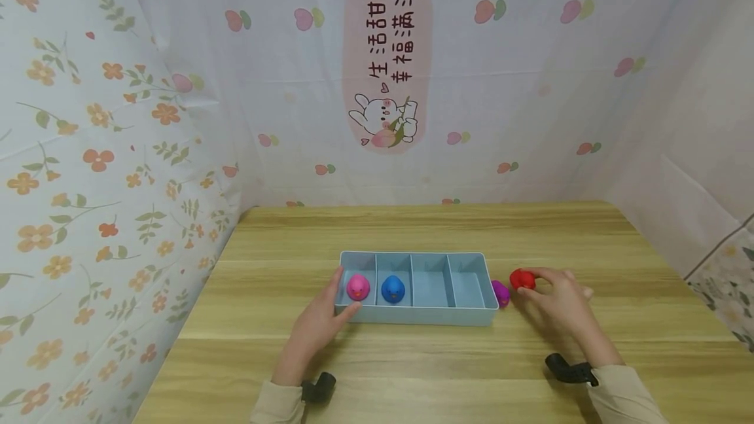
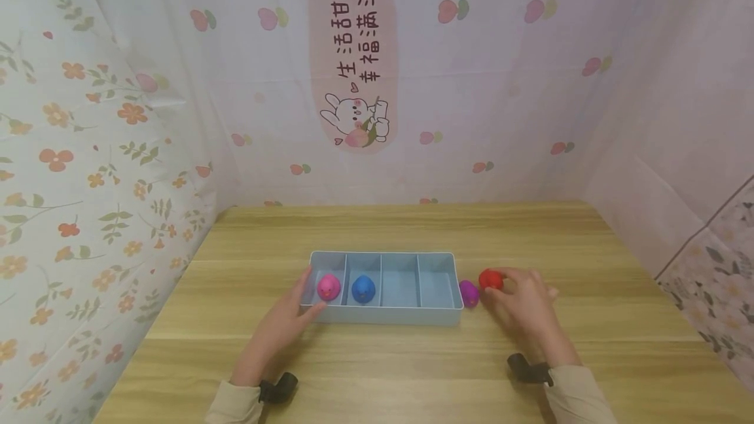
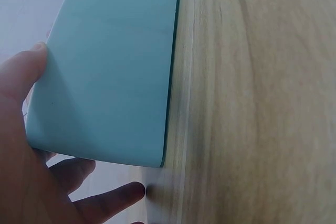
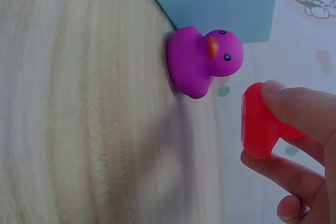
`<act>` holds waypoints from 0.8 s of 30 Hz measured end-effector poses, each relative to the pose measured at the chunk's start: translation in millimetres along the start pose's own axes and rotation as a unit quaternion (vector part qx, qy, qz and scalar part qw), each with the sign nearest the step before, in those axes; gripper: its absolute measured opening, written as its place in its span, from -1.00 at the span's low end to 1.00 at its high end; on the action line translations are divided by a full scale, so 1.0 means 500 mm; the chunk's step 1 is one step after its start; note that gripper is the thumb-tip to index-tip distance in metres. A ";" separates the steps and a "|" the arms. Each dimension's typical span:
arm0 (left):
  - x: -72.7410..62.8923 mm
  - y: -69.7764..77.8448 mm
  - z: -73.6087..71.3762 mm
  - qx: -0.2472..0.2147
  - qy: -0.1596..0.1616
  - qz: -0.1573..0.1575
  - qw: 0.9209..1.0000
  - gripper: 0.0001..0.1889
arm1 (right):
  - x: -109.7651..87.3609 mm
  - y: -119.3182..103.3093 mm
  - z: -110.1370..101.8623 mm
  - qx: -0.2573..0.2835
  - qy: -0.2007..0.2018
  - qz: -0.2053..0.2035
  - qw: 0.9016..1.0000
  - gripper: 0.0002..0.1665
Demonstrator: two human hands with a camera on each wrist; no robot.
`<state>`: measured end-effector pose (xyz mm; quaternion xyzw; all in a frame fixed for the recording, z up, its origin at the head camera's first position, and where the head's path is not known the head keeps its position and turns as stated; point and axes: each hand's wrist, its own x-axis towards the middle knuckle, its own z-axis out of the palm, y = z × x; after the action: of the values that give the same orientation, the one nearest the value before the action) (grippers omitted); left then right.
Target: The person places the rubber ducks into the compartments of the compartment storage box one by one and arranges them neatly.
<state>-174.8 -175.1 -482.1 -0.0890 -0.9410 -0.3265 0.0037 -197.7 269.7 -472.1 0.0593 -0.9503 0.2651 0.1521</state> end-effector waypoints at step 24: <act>-0.001 0.001 -0.001 -0.012 -0.007 -0.015 1.000 -0.12 | 0.033 -0.057 -0.015 0.013 0.018 -0.019 1.000 -0.49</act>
<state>-174.3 -175.0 -481.3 -0.0772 -0.9383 -0.3371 -0.0086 -206.1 248.8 -447.1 0.0740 -0.9427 0.2752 0.1735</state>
